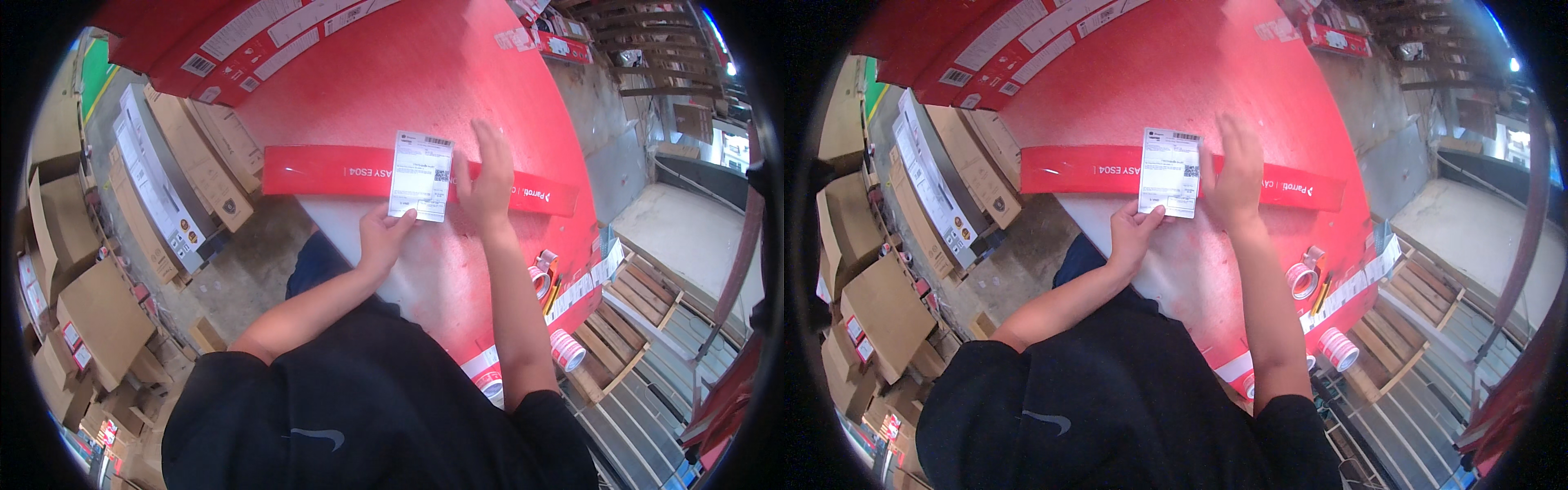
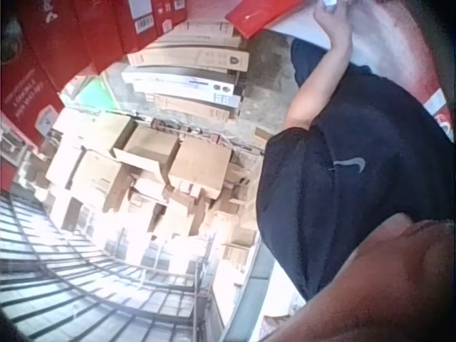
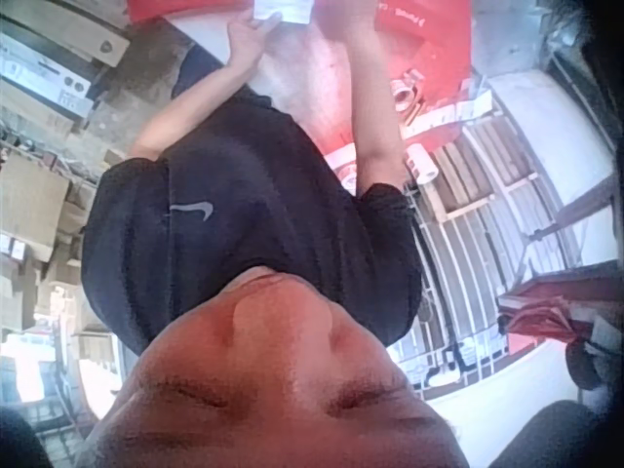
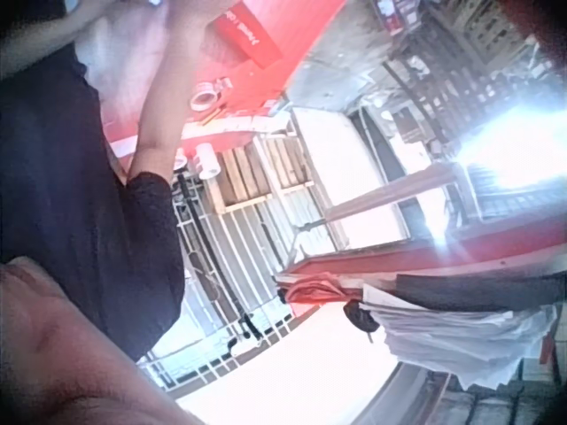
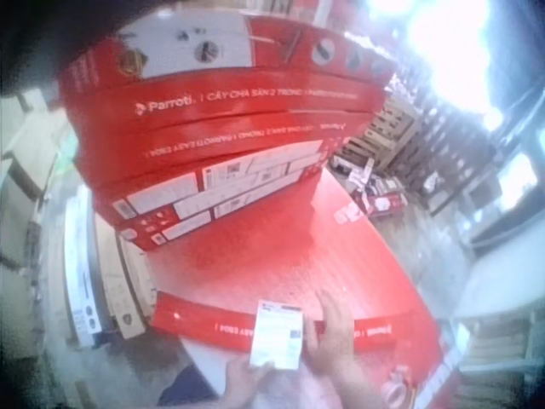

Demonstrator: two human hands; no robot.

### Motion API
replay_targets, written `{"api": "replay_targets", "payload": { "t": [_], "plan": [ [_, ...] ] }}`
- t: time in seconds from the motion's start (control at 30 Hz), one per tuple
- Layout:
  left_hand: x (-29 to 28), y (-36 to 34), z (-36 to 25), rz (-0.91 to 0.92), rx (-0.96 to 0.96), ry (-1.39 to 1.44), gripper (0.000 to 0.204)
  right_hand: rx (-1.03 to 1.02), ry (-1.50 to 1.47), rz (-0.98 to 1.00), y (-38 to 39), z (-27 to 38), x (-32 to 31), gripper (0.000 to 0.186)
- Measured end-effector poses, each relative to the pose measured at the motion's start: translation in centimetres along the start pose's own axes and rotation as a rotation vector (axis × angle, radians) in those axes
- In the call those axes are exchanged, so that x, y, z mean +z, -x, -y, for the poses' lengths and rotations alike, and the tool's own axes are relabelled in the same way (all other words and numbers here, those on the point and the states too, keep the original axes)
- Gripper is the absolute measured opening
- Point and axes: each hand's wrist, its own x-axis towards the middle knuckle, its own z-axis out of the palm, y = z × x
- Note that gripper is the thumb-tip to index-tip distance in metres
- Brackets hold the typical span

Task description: The person wraps small red boxes in bubble wrap and secures them with tape on a red workbench. They handle multiple boxes one at a time, using a handheld tape dispenser and a box cutter to cut the bubble wrap.

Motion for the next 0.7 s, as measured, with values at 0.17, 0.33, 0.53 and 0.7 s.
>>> {"api": "replay_targets", "payload": {
  "t": [0.17, 0.33, 0.53, 0.7],
  "plan": [
    [-1.2, 0.9, -0.2, 0.091, -0.083, 0.083, 0.042, -0.224, 0.244, 0.425, 7.4, 2.9, 0.4, 0.084],
    [-3.9, 3.5, -3.5, 0.103, -0.285, -0.177, 0.055, -0.098, 0.263, 0.510, 12.2, 3.6, -0.3, 0.103],
    [-7.6, 1.9, -13.7, 0.310, 0.268, -0.873, 0.060, -0.116, 0.266, 0.439, 10.3, 4.0, -0.2, 0.095],
    [-8.9, -5.0, -16.7, -0.214, 1.075, -1.590, 0.046, -0.056, 0.221, 0.297, 5.0, 4.7, 2.0, 0.080]
  ]
}}
